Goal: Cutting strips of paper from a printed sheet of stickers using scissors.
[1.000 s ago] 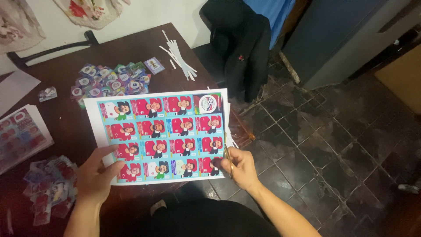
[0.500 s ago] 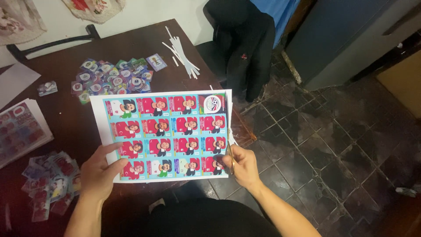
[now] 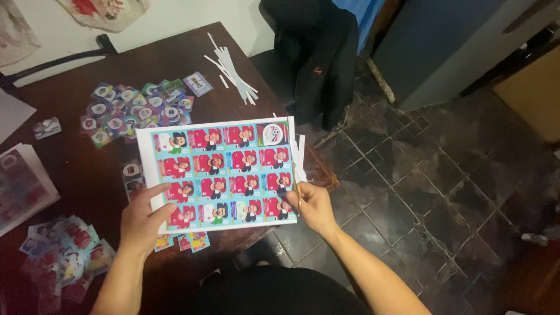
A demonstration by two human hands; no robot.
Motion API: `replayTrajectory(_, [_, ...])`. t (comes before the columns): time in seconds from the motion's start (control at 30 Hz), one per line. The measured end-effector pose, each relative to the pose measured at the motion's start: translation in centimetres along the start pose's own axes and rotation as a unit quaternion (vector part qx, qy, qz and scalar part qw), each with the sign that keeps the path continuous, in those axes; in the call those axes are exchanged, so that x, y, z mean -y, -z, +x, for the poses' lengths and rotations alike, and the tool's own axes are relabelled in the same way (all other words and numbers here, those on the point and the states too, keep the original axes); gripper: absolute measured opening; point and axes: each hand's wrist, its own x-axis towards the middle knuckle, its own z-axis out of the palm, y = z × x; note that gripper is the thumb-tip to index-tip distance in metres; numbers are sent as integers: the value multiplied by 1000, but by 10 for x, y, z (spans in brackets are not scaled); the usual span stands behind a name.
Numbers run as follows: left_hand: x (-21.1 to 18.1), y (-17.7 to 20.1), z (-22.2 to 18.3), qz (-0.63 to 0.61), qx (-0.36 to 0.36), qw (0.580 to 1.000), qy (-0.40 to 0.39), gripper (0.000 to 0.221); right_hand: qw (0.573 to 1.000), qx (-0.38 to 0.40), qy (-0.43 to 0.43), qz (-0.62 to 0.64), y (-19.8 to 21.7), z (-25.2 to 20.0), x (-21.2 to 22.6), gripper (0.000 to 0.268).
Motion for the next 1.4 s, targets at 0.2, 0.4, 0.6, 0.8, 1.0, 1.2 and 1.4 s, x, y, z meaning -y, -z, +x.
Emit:
replayTrajectory(0.2, [70,-14,39,-54,41,997,30,53,998,25,-42,44,-10,37,-50,34])
replayTrajectory(0.4, [88,-29,55,-85,49,993,63,53,995,13,-88,35,-10,62,-88,34])
replayTrajectory(0.6, [91,-33,63,-52,36,996,70,54,995,9,-98,14,-8,73,-110,34])
replayTrajectory(0.8, [-46,-11,37,216,-14,971,96,46,998,-34,-48,7,23,83,-90,32])
replayTrajectory(1.0, [-127,43,24,394,71,868,-292,41,953,-49,126,-272,40,83,82,41])
replayTrajectory(1.2, [-178,49,43,458,207,834,-230,36,976,115,176,-60,8,95,104,27])
replayTrajectory(1.4, [-238,41,6,233,100,895,-368,18,980,133,101,108,4,99,69,17])
